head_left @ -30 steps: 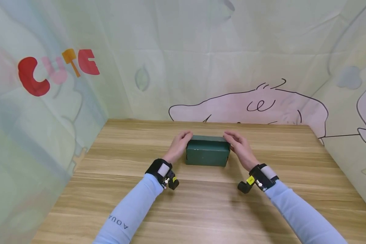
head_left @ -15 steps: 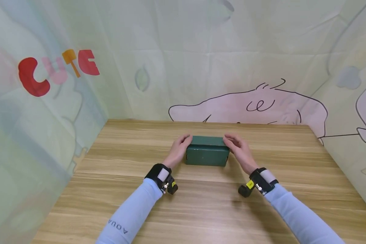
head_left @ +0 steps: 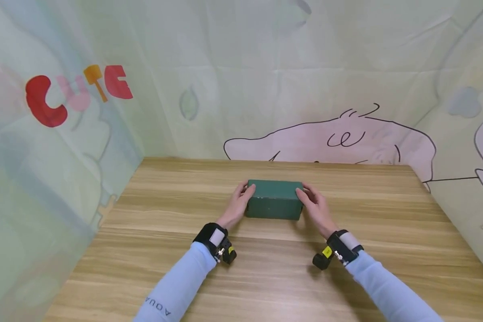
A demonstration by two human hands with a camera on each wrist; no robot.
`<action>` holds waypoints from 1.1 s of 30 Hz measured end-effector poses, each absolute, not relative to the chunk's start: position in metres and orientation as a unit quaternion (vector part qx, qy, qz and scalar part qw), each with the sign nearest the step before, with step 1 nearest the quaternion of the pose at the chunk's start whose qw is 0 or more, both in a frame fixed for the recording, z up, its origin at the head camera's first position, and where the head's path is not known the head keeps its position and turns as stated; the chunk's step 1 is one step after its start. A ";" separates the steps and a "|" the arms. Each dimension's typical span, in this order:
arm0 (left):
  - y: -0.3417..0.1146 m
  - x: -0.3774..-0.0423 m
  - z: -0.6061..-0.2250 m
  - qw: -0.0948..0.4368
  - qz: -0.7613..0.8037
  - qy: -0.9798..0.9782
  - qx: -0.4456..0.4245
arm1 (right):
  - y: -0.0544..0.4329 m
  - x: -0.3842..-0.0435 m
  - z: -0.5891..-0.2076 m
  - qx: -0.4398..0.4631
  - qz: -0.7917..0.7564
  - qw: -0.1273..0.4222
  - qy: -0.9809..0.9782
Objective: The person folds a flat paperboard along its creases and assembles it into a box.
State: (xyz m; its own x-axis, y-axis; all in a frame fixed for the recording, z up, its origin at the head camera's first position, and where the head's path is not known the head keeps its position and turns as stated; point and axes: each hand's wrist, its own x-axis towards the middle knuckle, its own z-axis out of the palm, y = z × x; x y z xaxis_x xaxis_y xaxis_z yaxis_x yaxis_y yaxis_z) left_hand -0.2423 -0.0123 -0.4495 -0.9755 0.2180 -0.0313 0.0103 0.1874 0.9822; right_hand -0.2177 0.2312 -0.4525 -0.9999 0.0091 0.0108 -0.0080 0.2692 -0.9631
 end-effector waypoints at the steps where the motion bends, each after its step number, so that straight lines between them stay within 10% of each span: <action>1: -0.012 -0.243 -0.447 0.084 0.634 0.766 0.068 | 0.232 -0.218 -0.450 -0.002 0.606 0.004 -0.796; 20: -0.016 -0.254 -0.415 0.233 0.561 0.794 0.008 | 0.239 -0.236 -0.409 -0.062 0.617 -0.218 -0.753; 33: -0.017 -0.251 -0.429 0.190 0.578 0.794 -0.003 | 0.241 -0.238 -0.415 -0.045 0.597 -0.232 -0.767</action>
